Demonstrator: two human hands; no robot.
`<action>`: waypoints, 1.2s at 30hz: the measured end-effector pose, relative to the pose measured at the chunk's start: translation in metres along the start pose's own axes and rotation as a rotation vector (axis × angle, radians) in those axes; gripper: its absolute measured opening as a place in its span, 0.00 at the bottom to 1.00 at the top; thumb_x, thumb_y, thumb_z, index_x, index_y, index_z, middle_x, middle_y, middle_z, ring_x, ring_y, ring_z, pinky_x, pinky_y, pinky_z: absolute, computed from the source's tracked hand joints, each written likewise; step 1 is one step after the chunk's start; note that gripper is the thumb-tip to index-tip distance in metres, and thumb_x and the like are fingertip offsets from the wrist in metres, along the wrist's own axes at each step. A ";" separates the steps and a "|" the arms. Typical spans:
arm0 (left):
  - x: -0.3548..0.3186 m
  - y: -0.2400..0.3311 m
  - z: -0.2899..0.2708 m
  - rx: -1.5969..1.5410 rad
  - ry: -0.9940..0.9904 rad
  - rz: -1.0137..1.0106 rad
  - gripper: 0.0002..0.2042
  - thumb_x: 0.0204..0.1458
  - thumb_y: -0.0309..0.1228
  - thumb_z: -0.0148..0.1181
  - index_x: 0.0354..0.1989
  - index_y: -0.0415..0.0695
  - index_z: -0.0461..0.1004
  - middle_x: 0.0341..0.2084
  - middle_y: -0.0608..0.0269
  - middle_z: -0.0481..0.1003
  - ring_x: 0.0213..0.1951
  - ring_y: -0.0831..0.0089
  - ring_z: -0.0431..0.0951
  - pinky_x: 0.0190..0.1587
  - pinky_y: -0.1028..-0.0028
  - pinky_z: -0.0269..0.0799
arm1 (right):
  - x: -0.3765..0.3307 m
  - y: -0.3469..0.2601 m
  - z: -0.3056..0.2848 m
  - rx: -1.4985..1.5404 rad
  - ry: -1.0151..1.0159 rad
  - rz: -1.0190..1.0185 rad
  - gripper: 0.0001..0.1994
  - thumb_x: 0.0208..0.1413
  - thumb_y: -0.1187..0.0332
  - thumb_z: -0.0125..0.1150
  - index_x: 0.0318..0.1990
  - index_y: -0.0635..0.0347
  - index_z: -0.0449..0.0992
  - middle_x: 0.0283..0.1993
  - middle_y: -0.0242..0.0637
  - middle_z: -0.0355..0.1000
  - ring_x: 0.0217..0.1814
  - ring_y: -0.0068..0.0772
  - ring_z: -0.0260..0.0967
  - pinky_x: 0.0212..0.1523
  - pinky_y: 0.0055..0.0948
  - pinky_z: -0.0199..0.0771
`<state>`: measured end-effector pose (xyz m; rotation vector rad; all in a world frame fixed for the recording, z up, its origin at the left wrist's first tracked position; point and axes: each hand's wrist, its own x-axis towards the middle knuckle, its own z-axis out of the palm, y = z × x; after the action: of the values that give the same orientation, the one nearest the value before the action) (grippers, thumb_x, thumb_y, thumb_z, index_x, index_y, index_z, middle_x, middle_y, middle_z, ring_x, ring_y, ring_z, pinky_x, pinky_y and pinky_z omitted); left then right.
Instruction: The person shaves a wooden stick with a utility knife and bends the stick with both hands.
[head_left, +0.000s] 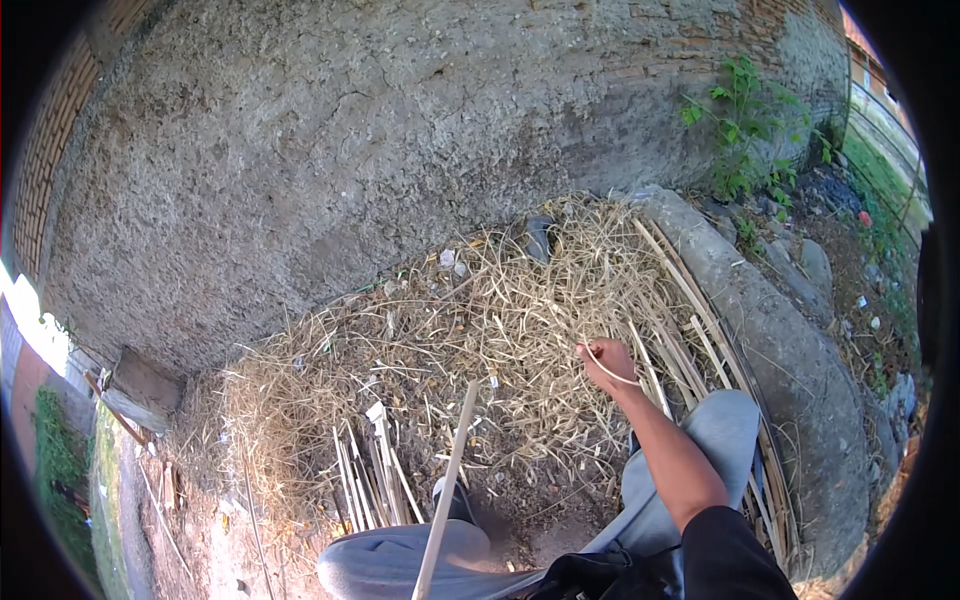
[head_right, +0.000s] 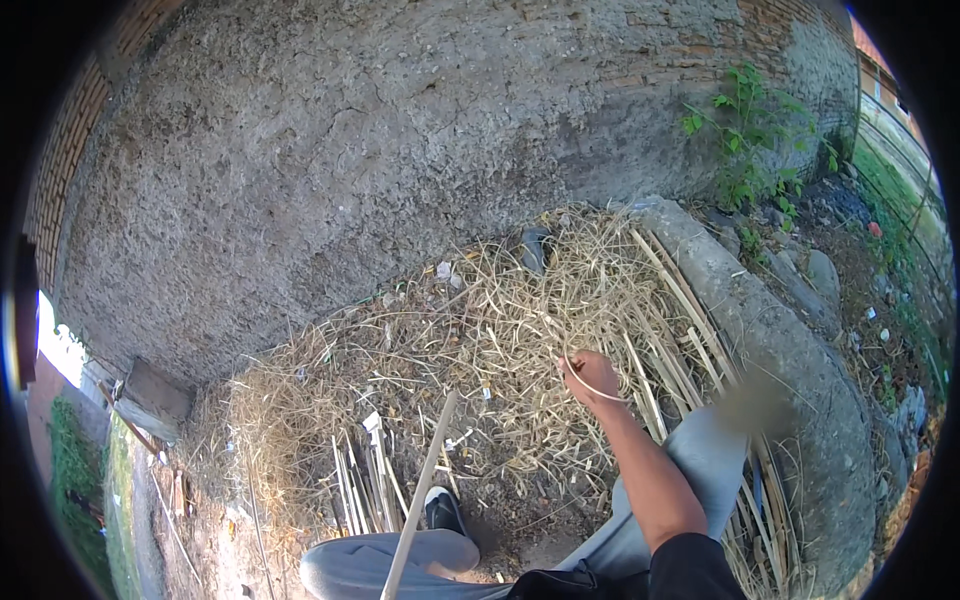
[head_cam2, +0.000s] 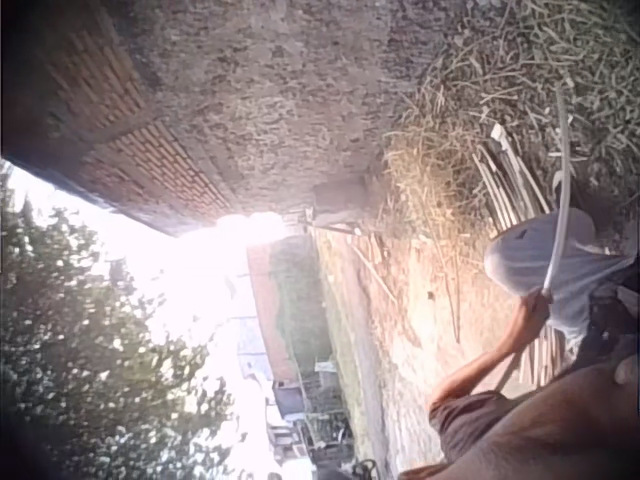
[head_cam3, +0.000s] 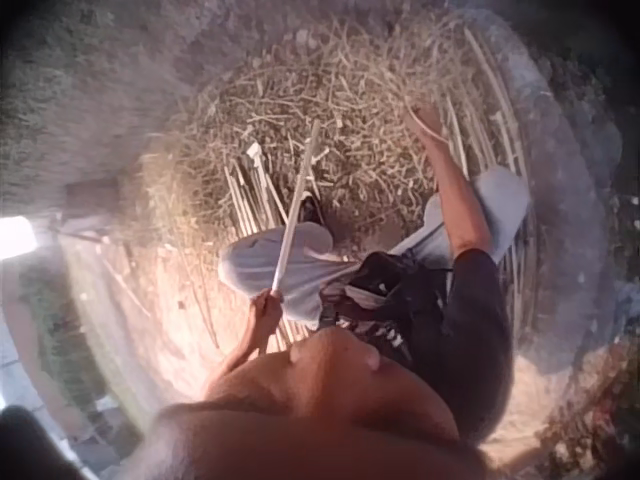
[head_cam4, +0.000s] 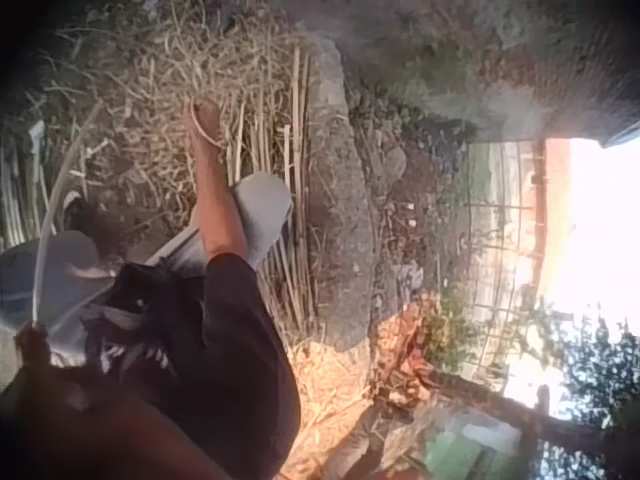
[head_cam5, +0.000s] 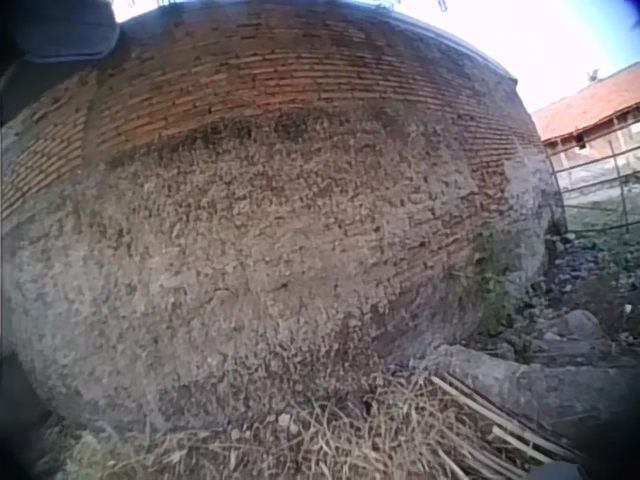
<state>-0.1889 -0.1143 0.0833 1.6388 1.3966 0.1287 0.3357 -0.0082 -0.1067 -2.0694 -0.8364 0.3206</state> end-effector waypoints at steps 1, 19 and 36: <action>0.004 -0.001 -0.005 -0.030 -0.032 -0.072 0.13 0.67 0.34 0.44 0.32 0.43 0.72 0.12 0.73 0.64 0.13 0.84 0.62 0.14 0.79 0.56 | 0.006 0.030 0.004 0.004 -0.005 0.058 0.17 0.56 0.58 0.66 0.29 0.65 0.77 0.17 0.40 0.72 0.17 0.32 0.69 0.20 0.36 0.66; 0.086 0.029 -0.035 -0.213 -0.266 0.012 0.13 0.65 0.39 0.51 0.35 0.43 0.73 0.16 0.71 0.69 0.14 0.80 0.66 0.15 0.77 0.60 | -0.032 -0.103 -0.038 1.183 -0.261 0.436 0.14 0.59 0.59 0.67 0.39 0.59 0.71 0.32 0.31 0.70 0.18 0.14 0.55 0.17 0.18 0.54; 0.229 0.174 -0.022 0.283 0.254 0.705 0.10 0.53 0.35 0.68 0.41 0.46 0.82 0.25 0.59 0.81 0.25 0.72 0.79 0.29 0.71 0.72 | 0.003 -0.101 -0.142 1.568 0.316 0.145 0.08 0.63 0.63 0.60 0.41 0.57 0.75 0.37 0.32 0.74 0.17 0.11 0.52 0.17 0.17 0.54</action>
<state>0.0004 0.1022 0.1086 2.3657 0.9816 0.5830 0.3642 -0.0535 0.0595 -0.6465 -0.0576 0.4831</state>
